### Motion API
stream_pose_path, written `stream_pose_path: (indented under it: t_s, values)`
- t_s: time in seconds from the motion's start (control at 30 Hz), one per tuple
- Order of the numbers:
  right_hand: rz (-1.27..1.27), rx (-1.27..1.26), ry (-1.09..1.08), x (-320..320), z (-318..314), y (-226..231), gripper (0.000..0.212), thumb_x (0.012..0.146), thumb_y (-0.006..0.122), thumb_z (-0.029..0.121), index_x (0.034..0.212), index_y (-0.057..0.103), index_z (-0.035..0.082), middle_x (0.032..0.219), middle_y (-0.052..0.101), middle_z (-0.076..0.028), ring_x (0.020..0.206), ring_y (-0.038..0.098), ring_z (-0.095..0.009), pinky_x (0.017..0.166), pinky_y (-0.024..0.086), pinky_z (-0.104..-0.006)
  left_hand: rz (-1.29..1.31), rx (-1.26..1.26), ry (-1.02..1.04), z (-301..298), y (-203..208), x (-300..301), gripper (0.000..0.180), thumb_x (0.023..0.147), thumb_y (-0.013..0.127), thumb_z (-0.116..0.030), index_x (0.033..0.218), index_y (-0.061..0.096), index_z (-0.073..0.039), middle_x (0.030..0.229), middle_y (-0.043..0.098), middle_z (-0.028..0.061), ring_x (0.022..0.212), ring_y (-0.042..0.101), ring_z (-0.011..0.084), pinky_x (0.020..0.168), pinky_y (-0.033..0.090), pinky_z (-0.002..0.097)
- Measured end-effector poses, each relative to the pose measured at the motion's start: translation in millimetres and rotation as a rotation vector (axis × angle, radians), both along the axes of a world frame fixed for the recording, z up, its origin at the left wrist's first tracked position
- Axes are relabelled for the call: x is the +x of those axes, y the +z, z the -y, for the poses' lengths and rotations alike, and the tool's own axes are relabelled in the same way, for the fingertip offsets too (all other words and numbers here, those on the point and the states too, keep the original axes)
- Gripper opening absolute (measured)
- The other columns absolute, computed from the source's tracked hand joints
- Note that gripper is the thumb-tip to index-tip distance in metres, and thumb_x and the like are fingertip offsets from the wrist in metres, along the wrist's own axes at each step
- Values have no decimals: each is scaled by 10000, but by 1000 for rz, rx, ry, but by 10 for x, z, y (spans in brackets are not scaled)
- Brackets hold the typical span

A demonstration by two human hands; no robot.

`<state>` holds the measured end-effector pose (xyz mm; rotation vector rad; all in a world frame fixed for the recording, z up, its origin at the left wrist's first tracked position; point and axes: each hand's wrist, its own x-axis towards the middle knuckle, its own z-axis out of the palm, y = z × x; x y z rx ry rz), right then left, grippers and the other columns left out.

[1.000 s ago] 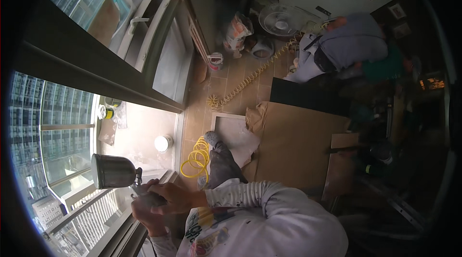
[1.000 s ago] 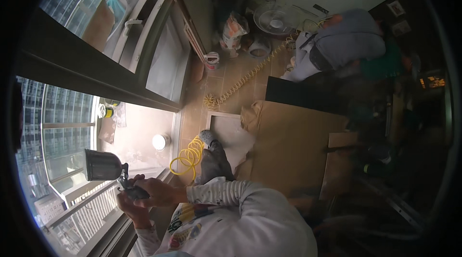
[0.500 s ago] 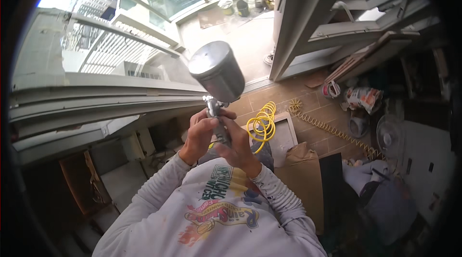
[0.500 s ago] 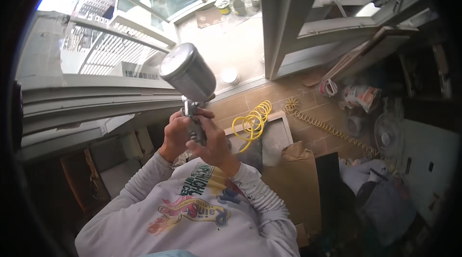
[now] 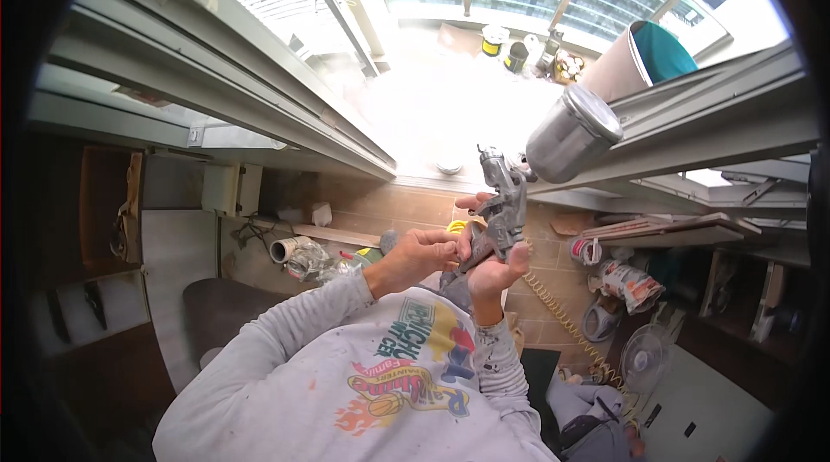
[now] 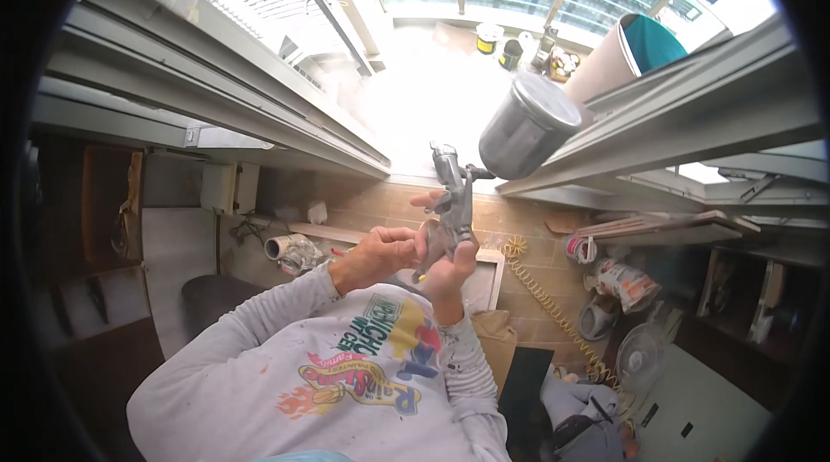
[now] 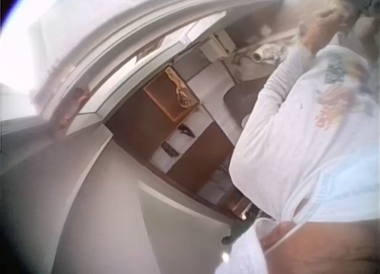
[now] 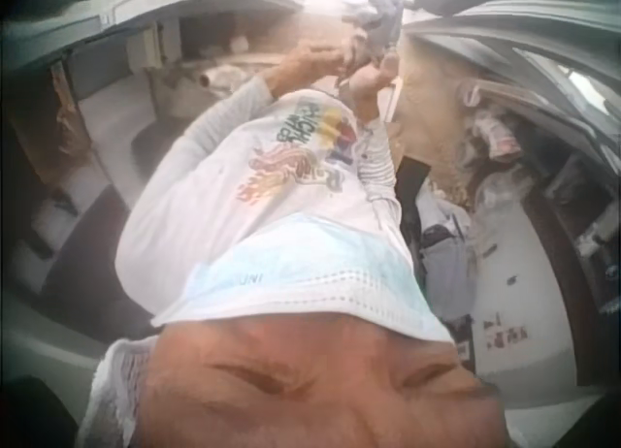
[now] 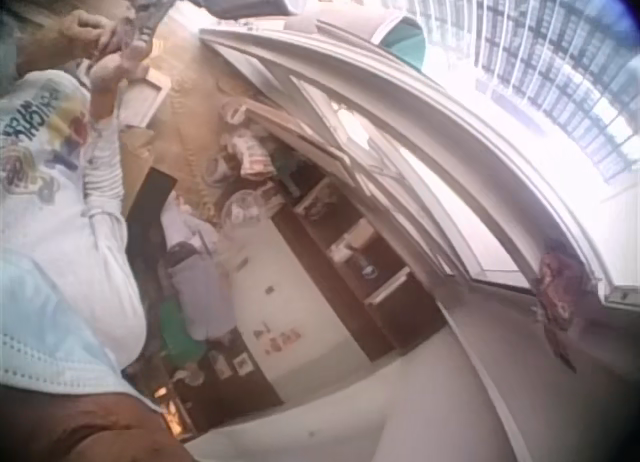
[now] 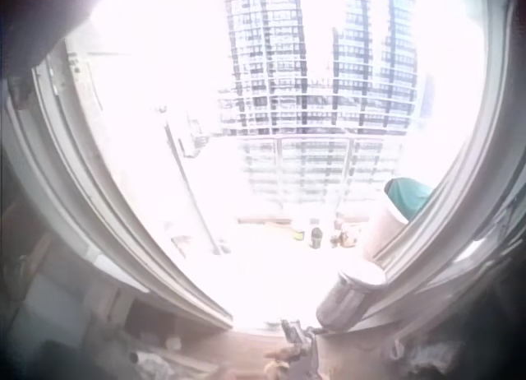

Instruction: The person uses a pneumatic spray gun to apply white paint to a window frame on a balcony. They systematically cover the vertical and horizontal sections of the frame, pausing briefly to reload the paint cup. The surrounding glass is masked with newspaper to prevent overspray.

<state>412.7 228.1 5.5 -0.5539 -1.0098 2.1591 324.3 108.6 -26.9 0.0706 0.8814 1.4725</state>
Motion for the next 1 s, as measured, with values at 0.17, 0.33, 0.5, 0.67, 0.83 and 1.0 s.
stream_pose_path:
  t_s: [0.17,0.33,0.5,0.67,0.83,1.0]
  values:
    - [-49,45,-47,-242,124,274,983,830,412,779,1278,482,-94,1091,603,-284,488,458,-126,426,356,-247,21,101,61,98,172,-58,221,948,679,-199,1087,696,-28,1013,671,39,901,605,117,794,488,282]
    - [-114,108,-31,-381,199,460,1008,818,424,803,1280,483,-91,1108,601,-300,470,429,-125,419,346,-246,-142,154,39,182,233,-170,281,992,621,-210,1169,686,-1,1050,684,54,948,629,121,867,514,261]
    - [-136,156,12,-387,312,628,1018,812,426,814,1289,484,-83,1108,605,-292,479,440,-116,420,341,-241,-466,180,-20,280,338,-411,284,989,628,-221,1119,704,20,1005,701,68,923,645,119,841,523,263]
    - [-24,289,256,-163,297,621,1048,819,411,818,1289,480,-116,1103,620,-271,486,439,-81,418,322,-215,-984,163,344,214,1088,-1213,236,906,687,-137,1082,701,20,1025,709,93,915,679,158,842,535,305]
    - [64,424,448,-56,411,543,984,865,405,762,1331,522,-96,890,680,-91,463,370,-27,429,257,-213,-1436,508,179,-103,2083,-1693,742,722,837,-361,1328,580,-18,1212,648,129,1145,616,235,992,481,412]
    - [-83,673,412,-41,524,384,664,846,663,466,1226,601,-75,807,660,-49,509,456,-69,471,342,-252,-1469,560,-86,-195,2140,-1653,653,640,853,-279,1190,661,17,1090,692,137,1015,655,202,909,511,319]
